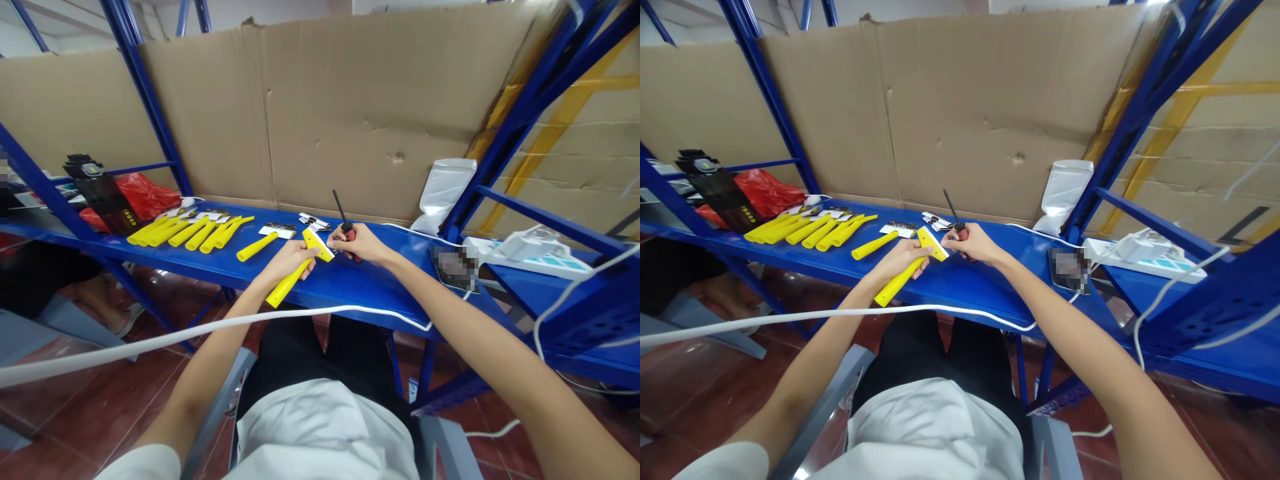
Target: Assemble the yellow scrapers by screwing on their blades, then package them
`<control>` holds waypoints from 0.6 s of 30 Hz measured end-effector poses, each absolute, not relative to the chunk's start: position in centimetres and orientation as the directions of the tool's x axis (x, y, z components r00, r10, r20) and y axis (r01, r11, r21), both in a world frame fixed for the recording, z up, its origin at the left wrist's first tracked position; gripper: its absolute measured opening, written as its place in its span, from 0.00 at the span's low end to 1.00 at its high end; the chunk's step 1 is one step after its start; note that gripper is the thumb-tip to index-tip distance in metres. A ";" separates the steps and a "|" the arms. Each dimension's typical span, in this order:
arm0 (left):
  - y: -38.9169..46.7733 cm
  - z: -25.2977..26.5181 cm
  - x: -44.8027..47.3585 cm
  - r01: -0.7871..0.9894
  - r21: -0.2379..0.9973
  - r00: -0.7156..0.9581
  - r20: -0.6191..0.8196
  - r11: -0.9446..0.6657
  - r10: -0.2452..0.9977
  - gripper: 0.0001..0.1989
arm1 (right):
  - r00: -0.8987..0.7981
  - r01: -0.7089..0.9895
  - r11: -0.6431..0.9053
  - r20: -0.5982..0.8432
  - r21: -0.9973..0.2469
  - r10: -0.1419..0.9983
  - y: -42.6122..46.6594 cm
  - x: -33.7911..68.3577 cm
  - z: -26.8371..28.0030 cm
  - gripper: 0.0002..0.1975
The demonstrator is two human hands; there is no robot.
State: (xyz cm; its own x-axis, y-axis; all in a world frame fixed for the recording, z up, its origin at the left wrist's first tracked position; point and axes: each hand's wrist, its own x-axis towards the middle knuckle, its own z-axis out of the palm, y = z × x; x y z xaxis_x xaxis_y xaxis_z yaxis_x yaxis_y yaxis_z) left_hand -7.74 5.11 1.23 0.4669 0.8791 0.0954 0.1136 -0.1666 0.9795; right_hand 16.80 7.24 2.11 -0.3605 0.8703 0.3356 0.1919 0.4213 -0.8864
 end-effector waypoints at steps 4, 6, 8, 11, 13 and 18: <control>5.1 1.1 -7.7 0.121 0.979 0.461 0.094 -0.167 0.883 0.20 | -0.373 0.173 0.430 0.345 -0.886 0.861 7.0 16.7 2.3 0.35; 5.1 1.0 -7.7 0.119 0.977 0.467 0.101 -0.175 0.879 0.21 | -0.402 0.193 0.432 0.330 -0.881 0.854 6.7 16.4 2.4 0.35; 5.1 1.0 -7.8 0.119 0.976 0.472 0.107 -0.183 0.875 0.21 | -0.424 0.228 0.439 0.317 -0.869 0.848 6.3 16.2 2.5 0.34; 5.0 1.0 -7.8 0.114 0.976 0.470 0.110 -0.184 0.876 0.20 | -0.439 0.273 0.458 0.314 -0.846 0.842 6.0 15.9 2.7 0.34; 4.9 1.1 -7.8 0.113 0.977 0.469 0.109 -0.182 0.877 0.19 | -0.440 0.287 0.466 0.317 -0.837 0.840 5.9 15.8 2.8 0.33; 4.8 1.3 -7.7 0.122 0.976 0.463 0.105 -0.181 0.880 0.18 | -0.442 0.302 0.459 0.304 -0.835 0.844 5.9 15.6 2.8 0.31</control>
State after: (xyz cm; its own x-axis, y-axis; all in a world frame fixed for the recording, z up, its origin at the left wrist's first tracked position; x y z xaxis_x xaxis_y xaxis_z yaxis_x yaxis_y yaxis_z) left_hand -7.73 4.78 1.27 0.4633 0.8799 0.1052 0.1220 -0.1809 0.9759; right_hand 15.64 5.89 2.78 -0.4424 0.8437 0.3039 0.3018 0.4592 -0.8355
